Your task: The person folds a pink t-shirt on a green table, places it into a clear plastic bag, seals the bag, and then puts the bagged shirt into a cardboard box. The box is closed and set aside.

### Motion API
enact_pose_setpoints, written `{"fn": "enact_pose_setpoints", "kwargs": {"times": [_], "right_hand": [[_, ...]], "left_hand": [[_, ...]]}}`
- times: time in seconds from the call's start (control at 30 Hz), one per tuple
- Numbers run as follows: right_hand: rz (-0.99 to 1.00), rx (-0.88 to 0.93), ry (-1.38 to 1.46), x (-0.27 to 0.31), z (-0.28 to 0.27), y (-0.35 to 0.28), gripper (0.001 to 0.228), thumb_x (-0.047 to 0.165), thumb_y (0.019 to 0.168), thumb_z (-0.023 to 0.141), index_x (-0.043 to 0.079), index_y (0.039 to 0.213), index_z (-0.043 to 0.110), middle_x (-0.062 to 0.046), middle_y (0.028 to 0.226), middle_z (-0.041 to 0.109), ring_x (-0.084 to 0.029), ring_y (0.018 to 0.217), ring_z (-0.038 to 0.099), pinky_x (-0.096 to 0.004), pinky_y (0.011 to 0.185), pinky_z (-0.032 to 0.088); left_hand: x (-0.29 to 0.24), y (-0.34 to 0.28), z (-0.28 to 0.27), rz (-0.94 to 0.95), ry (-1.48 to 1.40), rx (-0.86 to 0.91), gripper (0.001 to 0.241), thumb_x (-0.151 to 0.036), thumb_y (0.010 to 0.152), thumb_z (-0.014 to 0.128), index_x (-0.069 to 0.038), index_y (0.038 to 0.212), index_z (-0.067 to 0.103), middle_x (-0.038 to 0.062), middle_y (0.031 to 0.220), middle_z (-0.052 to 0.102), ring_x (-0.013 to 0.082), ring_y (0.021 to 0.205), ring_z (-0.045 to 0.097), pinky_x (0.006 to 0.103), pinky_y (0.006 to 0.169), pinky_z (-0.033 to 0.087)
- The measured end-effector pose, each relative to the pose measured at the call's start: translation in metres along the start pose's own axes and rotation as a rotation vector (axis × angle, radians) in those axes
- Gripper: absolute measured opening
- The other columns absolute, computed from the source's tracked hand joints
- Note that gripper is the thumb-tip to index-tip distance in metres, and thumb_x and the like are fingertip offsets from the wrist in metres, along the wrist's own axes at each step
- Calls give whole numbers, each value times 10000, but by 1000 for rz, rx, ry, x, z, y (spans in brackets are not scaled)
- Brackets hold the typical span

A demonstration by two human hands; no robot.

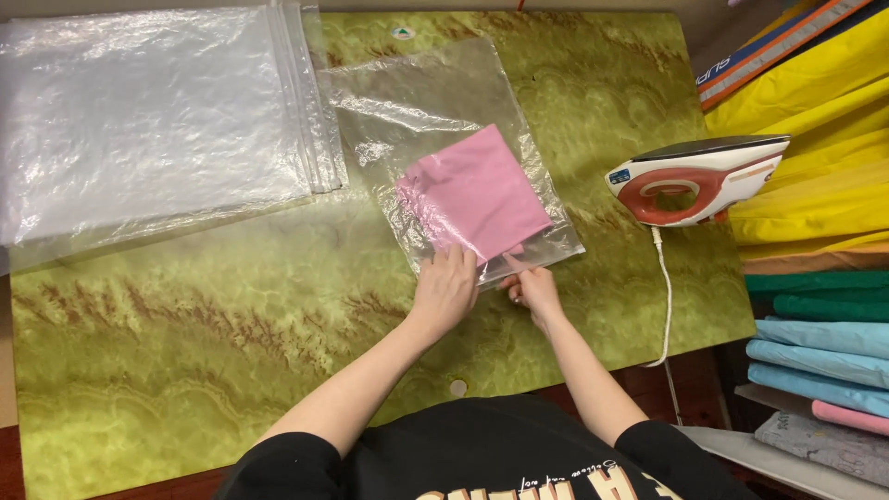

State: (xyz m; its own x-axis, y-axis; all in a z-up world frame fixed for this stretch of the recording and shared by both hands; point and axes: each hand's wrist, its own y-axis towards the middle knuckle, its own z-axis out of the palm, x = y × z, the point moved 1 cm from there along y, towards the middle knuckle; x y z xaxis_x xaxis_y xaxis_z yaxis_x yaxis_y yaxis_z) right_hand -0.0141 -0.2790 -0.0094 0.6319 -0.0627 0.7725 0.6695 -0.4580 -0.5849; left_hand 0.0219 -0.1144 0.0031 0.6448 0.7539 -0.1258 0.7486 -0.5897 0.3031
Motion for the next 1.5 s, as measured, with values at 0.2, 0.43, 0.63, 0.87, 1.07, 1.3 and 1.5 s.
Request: {"fn": "enact_pose_setpoints", "kwargs": {"times": [0.2,0.43,0.63,0.87,1.07,1.3,1.5], "right_hand": [[78,105,224,-25,27,50,594,401,826,725,-46,1160,522,-142,851,606,-217,620,677,-296,556,583],[-38,-6,345,-36,52,102,474,271,783,798,-110,972,589,-182,816,571,-221,681,613,-361,537,564],[-126,-13,192,15,84,109,483,310,760,801,-114,932,644,-216,839,644,-207,741,637,-371,576,550],[-170,80,115,79,112,123,577,399,788,726,-108,1026,589,-234,996,613,-320,934,620,-425,778,504],[-214,127,126,106,134,141,515,351,821,723,-116,997,596,-223,918,620,-285,871,669,-402,745,548],[-88,374,357,101,131,141,415,319,881,671,5,1038,450,-177,882,641,-257,730,705,-344,624,604],[-45,378,-77,44,56,124,409,345,870,686,7,1084,600,-155,789,666,-187,575,671,-283,508,598]], "left_hand": [[-5,4,27,96,33,45,114,-200,721,519,-144,783,595,29,679,557,246,601,612,370,504,407],[-4,1,27,115,-12,10,225,-136,744,489,-75,889,649,59,679,597,263,578,626,386,529,415],[1,3,27,93,-68,-17,134,-146,733,490,-126,749,621,52,635,575,266,559,618,386,527,415],[8,6,12,91,-100,-30,125,-130,750,480,-114,709,596,57,618,549,275,545,605,389,520,421],[13,7,3,98,-105,-9,132,-121,765,472,-110,707,591,62,621,549,272,546,600,383,514,423],[18,4,8,75,-119,25,114,-143,757,498,-116,719,602,70,642,568,274,563,611,381,528,428],[25,-17,42,44,-28,116,137,-170,721,528,-99,802,612,67,694,569,277,587,618,400,555,444]]}}
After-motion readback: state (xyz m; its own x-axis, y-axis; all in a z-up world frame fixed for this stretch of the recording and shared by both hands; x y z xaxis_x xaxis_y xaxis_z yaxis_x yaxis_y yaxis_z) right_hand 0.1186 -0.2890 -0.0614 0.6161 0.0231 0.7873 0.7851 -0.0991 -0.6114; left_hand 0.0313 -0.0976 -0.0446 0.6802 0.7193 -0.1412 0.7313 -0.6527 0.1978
